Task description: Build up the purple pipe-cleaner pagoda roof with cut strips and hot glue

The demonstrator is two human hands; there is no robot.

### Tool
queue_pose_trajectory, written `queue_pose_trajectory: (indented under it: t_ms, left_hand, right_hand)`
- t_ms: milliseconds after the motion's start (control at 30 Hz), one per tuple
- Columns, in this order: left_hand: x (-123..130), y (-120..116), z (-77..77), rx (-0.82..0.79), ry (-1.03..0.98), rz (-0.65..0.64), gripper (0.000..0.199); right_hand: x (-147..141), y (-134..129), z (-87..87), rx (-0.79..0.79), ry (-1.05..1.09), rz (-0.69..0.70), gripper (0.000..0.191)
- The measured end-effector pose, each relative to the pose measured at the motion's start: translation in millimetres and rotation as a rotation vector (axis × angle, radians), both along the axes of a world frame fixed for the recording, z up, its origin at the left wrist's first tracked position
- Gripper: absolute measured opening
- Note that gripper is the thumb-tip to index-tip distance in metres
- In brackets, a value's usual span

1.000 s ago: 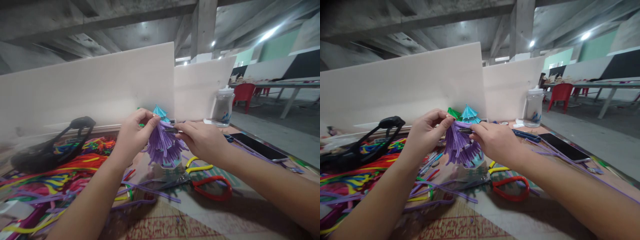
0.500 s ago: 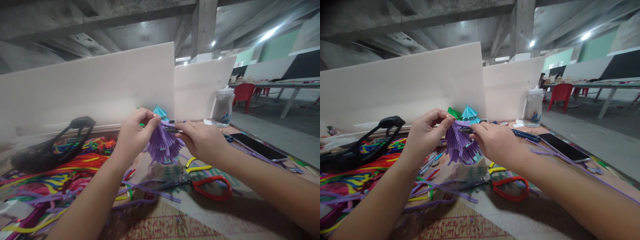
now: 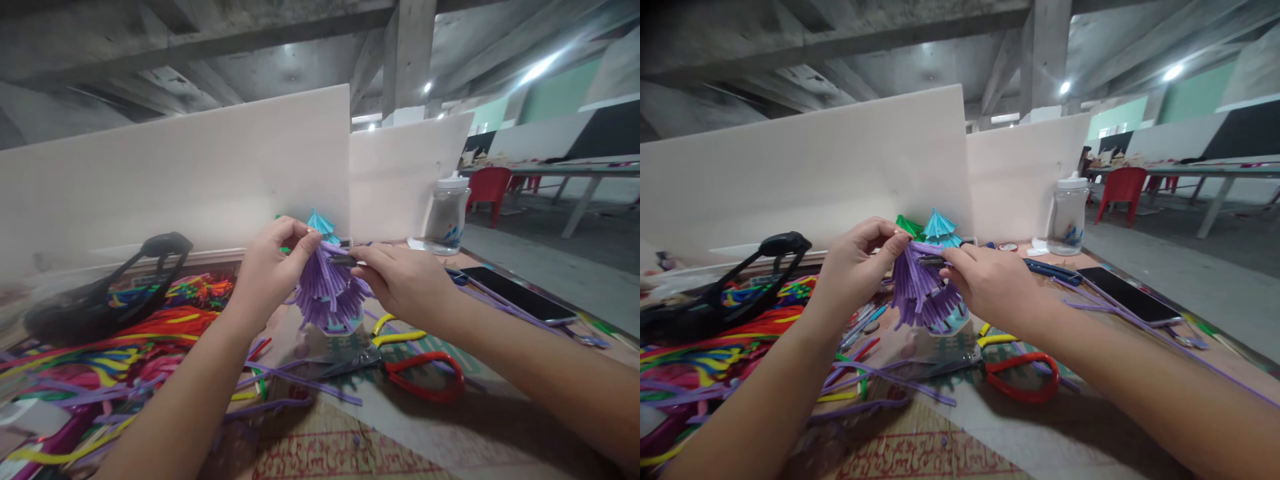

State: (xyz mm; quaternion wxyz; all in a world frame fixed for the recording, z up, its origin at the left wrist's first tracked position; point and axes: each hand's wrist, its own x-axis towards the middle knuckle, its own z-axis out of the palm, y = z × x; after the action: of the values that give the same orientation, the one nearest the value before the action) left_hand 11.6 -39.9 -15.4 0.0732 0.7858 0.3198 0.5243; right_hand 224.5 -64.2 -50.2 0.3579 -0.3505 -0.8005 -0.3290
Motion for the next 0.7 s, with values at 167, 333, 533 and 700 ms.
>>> queue_pose_trajectory:
  t_ms: [167, 333, 533, 700]
  left_hand:
    - [1.6, -2.5, 1.3, 0.02, 0.0, 0.009, 0.021]
    - [2.7, -5.0, 2.3, 0.048, 0.021, 0.023, 0.021]
    - [1.4, -4.9, 1.1, 0.084, 0.062, 0.042, 0.019]
    - [1.7, -3.3, 1.1, 0.07, 0.046, 0.036, 0.021]
  right_hand:
    - [0.5, -0.5, 0.2, -0.015, 0.004, 0.009, 0.025]
    - [-0.1, -1.6, 0.8, -0.059, 0.015, 0.024, 0.024]
    - [0.2, -1.7, 2.0, -0.054, 0.024, 0.027, 0.023]
    - [0.4, -0.2, 1.9, -0.015, 0.014, 0.022, 0.024]
